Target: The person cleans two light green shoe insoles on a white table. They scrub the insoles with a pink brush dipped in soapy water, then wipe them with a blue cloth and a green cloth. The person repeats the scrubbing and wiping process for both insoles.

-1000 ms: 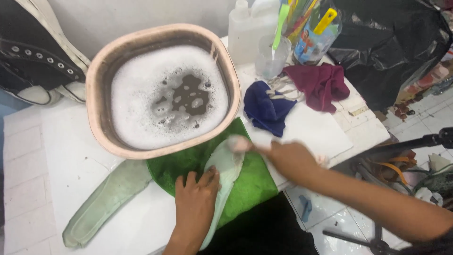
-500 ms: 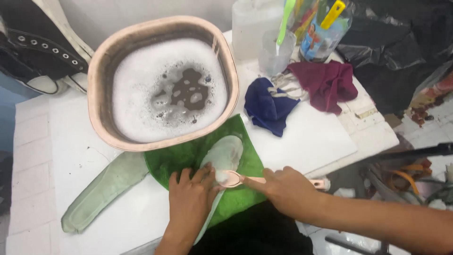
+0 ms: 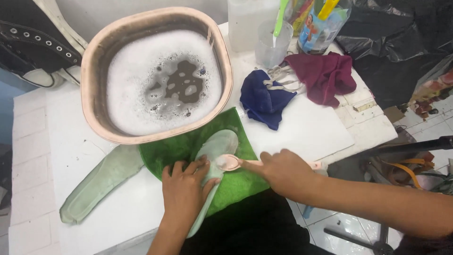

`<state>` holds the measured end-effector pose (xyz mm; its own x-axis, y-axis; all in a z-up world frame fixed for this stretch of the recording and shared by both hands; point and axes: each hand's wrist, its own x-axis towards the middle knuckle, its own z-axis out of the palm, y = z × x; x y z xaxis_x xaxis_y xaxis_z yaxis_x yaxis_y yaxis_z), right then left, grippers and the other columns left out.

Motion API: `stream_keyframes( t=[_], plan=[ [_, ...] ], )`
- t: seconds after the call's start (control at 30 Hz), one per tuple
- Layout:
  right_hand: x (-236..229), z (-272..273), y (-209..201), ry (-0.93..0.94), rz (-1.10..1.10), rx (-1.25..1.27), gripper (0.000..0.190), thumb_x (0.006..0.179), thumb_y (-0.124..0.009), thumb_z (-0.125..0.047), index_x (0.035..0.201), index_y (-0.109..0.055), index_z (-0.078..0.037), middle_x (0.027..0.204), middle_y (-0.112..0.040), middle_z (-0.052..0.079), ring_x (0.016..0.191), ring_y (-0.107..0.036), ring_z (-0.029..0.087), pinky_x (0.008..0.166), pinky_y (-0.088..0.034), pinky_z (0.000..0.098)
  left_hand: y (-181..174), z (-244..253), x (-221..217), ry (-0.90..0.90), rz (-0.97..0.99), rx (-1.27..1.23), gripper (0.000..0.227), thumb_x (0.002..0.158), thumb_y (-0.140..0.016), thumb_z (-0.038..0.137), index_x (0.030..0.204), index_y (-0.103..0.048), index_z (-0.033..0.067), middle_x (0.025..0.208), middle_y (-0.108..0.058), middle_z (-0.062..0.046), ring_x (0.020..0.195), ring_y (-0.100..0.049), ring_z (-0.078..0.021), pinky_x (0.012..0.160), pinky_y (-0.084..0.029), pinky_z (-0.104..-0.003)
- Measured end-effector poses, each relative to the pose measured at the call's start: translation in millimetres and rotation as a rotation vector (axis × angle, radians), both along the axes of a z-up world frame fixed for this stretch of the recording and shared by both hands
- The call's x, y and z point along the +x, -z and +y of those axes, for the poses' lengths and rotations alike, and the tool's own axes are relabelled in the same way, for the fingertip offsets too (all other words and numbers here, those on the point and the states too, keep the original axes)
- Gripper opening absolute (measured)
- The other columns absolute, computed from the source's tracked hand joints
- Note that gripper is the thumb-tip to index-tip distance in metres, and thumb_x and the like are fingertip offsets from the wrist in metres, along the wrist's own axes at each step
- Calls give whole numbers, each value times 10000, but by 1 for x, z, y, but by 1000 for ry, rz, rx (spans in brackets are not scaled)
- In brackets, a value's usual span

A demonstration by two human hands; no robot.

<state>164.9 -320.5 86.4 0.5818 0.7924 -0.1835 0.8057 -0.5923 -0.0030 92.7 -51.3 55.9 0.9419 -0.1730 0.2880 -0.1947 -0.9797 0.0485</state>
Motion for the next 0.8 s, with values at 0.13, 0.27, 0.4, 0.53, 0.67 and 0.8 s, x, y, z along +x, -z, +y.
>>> stream_keyframes(
  t=[0.13,0.27,0.4,0.53,0.67,0.8],
  plan=[
    [35,-1,-5,131,-195,31,641,932,-522,-91,1464,-522,-449,635,-542,53,351,-484,281,343,-340,452,0,3,-1,12,-42,66,559,785,-783,589,1208,-750,226,1117,-758,93,941,-635,-286,834,-482,-497],
    [35,14,-33,156,138,-106,738,951,-537,31,1555,-411,-373,684,-578,49,399,-514,151,329,-506,287,2,1,-2,2,-10,15,478,794,-770,588,1133,-768,252,1139,-750,105,921,-624,-294,822,-467,-506],
    [9,18,-13,119,252,-87,750,934,-593,-18,1521,-443,-460,805,-616,51,476,-573,176,412,-543,331,0,5,0,14,29,-3,484,775,-802,560,1152,-780,256,1121,-764,87,908,-632,-295,852,-470,-534],
    [27,16,-20,227,103,-153,646,1010,-515,-68,1543,-415,-419,714,-594,40,441,-552,149,345,-518,271,-1,3,3,-28,27,-32,461,761,-808,559,1110,-782,259,1163,-755,94,947,-617,-288,863,-452,-530],
    [17,7,-13,97,150,51,425,1049,-473,-290,1454,-549,-394,771,-646,58,469,-563,133,436,-483,265,-24,-4,5,-33,202,-40,564,796,-782,545,1248,-713,214,1122,-753,-3,1035,-633,-323,936,-422,-563],
    [9,4,-29,-1,88,33,471,1027,-535,-155,1459,-556,-342,941,-747,132,594,-664,152,589,-508,281,-51,-11,17,0,378,-39,541,795,-813,441,1254,-716,172,1175,-748,-107,1137,-641,-380,968,-419,-585]
  ],
)
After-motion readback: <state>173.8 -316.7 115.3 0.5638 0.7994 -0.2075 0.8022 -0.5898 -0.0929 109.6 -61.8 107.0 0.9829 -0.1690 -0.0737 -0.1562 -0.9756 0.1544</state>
